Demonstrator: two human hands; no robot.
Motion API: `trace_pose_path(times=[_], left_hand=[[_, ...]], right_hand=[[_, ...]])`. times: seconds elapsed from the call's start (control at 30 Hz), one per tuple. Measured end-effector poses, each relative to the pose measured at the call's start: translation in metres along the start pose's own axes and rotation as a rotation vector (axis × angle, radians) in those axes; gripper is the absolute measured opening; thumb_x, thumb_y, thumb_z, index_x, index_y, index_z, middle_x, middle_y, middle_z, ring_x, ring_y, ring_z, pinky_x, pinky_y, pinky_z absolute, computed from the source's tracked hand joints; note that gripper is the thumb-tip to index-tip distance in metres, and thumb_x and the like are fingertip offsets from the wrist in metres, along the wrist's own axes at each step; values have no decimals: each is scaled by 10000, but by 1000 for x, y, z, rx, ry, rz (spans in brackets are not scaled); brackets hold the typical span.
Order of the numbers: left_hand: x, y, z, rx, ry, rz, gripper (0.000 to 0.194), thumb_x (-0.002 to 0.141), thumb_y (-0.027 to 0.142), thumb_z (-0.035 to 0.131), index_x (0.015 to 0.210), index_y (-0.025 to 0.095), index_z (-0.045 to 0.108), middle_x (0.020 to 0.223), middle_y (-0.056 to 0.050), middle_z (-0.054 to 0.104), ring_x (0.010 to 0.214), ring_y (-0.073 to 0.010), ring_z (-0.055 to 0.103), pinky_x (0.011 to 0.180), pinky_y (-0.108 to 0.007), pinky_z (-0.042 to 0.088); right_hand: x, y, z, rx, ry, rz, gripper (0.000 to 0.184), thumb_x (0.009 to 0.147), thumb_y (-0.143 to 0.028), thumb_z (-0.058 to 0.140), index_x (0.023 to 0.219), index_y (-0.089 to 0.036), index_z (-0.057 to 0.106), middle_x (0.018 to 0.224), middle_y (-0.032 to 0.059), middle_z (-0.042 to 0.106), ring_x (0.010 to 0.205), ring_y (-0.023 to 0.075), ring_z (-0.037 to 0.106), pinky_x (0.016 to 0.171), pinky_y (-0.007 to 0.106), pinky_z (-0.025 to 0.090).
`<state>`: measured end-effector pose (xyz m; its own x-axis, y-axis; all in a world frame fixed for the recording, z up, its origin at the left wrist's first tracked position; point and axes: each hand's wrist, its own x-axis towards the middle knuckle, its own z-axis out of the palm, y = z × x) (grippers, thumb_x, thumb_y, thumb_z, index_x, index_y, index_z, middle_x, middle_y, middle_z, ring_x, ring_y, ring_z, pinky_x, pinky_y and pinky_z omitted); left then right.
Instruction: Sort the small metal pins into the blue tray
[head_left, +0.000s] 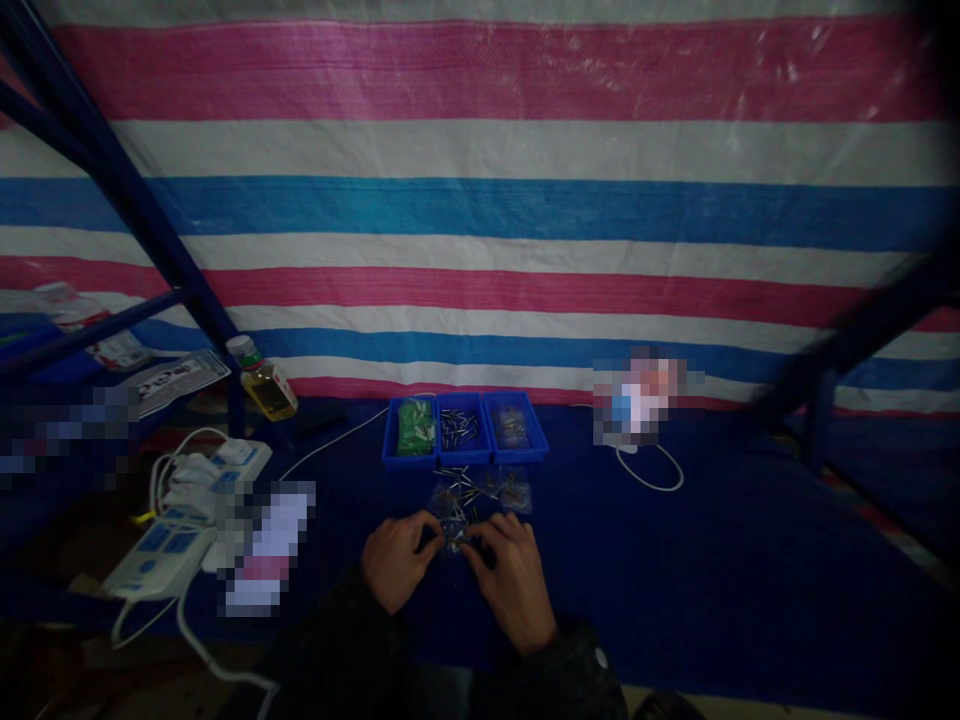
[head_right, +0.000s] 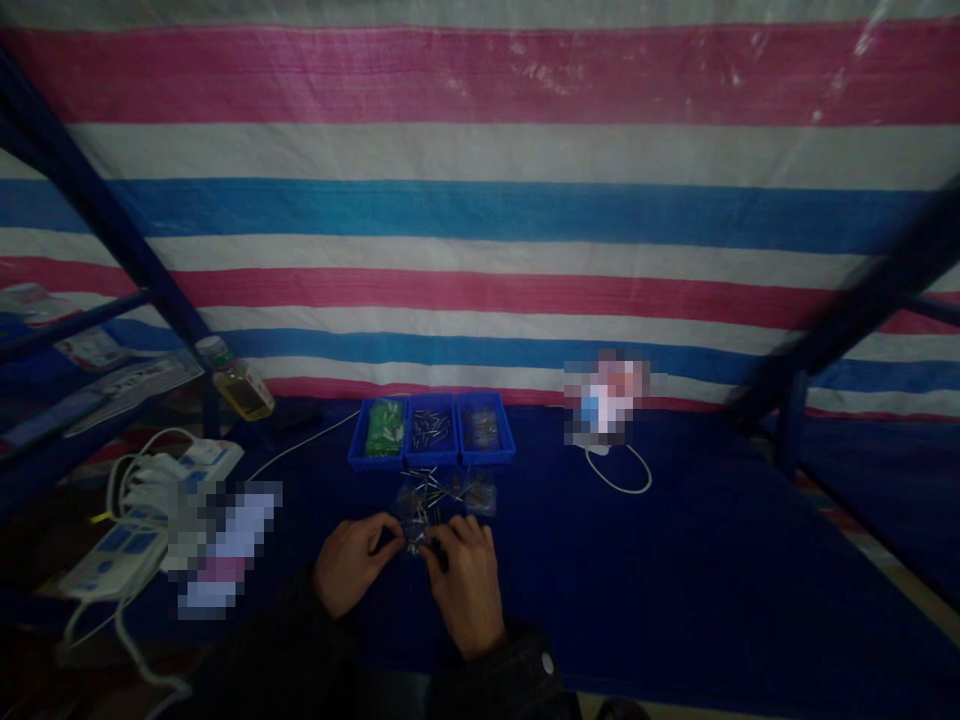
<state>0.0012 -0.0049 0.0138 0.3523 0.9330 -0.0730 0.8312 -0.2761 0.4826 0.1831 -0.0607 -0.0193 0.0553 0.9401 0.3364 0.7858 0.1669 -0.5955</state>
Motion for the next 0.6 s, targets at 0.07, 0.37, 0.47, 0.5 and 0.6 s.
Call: trace_pose_path(times=[0.07, 0.37, 0.47, 0.5, 0.6], left_hand=[[0, 0, 2, 19, 18, -22, 135, 925, 357, 627, 985, 273, 714, 577, 54, 566, 593, -154, 589, 552, -249, 279], [1, 2, 1, 62, -27, -23, 144, 929, 341, 641, 1045, 291, 710, 629, 35, 620, 644, -175, 620, 560, -253, 267], [0, 3, 1, 47, -14, -16, 92, 917, 321, 655, 981, 287, 712, 597, 46, 576, 617, -165, 595, 552, -254, 245], [-1, 3, 2, 40, -14, -12, 76, 914, 315, 657, 959, 286, 712, 584, 51, 554, 602, -159, 582, 549, -255, 237], [-2, 3, 2, 6, -34, 21, 53, 905, 295, 665, 891, 275, 712, 547, 65, 477, 552, -139, 530, 543, -256, 220]], right_hand=[[0, 0, 0, -6, -6, 8, 75, 919, -199, 684, 909, -266, 717, 886, 22, 668, 893, 238, 599, 797, 374, 373], [0, 0, 0, 10, -18, 25, 94, 886, -165, 728, 880, -256, 703, 863, 11, 659, 884, 241, 587, 785, 373, 353], [0, 0, 0, 20, -13, 21, 97, 880, -161, 732, 891, -252, 699, 857, 12, 655, 875, 240, 586, 773, 369, 355], [0, 0, 0, 25, -10, 26, 104, 874, -160, 739, 902, -251, 698, 846, 9, 651, 871, 240, 587, 772, 368, 357], [0, 0, -1, 61, 12, 63, 167, 847, -162, 772, 968, -250, 697, 819, 1, 640, 845, 239, 584, 780, 369, 373]])
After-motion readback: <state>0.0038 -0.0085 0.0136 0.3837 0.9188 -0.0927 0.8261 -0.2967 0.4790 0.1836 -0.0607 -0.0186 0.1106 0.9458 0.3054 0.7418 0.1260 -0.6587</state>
